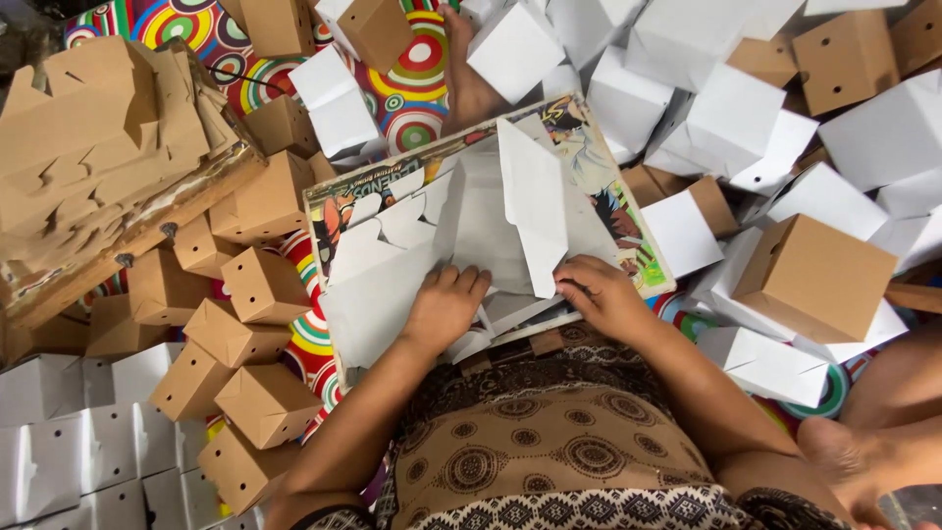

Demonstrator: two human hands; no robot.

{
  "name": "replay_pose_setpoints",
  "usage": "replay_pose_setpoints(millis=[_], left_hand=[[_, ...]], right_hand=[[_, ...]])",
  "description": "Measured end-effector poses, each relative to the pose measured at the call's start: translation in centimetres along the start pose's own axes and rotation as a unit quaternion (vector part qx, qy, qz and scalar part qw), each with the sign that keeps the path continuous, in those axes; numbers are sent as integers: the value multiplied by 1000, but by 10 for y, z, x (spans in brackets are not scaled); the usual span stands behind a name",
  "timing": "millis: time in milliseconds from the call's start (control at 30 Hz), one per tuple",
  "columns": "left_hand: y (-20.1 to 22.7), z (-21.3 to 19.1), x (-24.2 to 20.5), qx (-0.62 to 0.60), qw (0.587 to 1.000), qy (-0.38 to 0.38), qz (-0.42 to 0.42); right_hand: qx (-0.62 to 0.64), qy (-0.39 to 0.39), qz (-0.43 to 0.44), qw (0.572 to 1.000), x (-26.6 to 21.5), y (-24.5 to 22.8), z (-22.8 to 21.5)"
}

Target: Assembling small cardboard boxes by folding flat sheets along pre-scored lines and tucking in the flaps.

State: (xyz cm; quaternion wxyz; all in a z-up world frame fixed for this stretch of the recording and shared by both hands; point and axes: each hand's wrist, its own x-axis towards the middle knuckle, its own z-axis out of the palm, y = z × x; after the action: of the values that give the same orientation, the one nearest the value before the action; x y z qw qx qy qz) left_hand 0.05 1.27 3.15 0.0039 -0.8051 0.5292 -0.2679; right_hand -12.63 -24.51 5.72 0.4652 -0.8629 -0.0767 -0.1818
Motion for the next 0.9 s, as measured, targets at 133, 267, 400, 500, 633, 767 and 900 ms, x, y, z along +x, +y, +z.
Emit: replay_pose_setpoints(millis=[133, 267, 400, 500, 633, 767, 900], left_hand=[[-4, -24, -5, 9, 1000, -2, 4], [-3, -27, -10, 13, 1000, -12, -10], [6, -10, -16, 9, 998, -18, -52], [9, 2, -19, 7, 998, -17, -58], [6, -6, -20, 9, 998, -35, -57], [-7, -21, -15, -16, 997, -40, -67], [-11, -47, -9, -46, 993, -39, -104]], right_hand=[[22, -21, 65, 997, 9, -19, -10], [18, 6, 92, 996, 11, -5, -5], [92, -1, 115, 989, 14, -8, 6], [136, -31, 122, 983, 12, -3, 13], [145, -53, 76, 985, -4, 10, 19], [61, -77, 61, 993, -11, 6, 8], [41, -52, 17, 998, -9, 8, 13]])
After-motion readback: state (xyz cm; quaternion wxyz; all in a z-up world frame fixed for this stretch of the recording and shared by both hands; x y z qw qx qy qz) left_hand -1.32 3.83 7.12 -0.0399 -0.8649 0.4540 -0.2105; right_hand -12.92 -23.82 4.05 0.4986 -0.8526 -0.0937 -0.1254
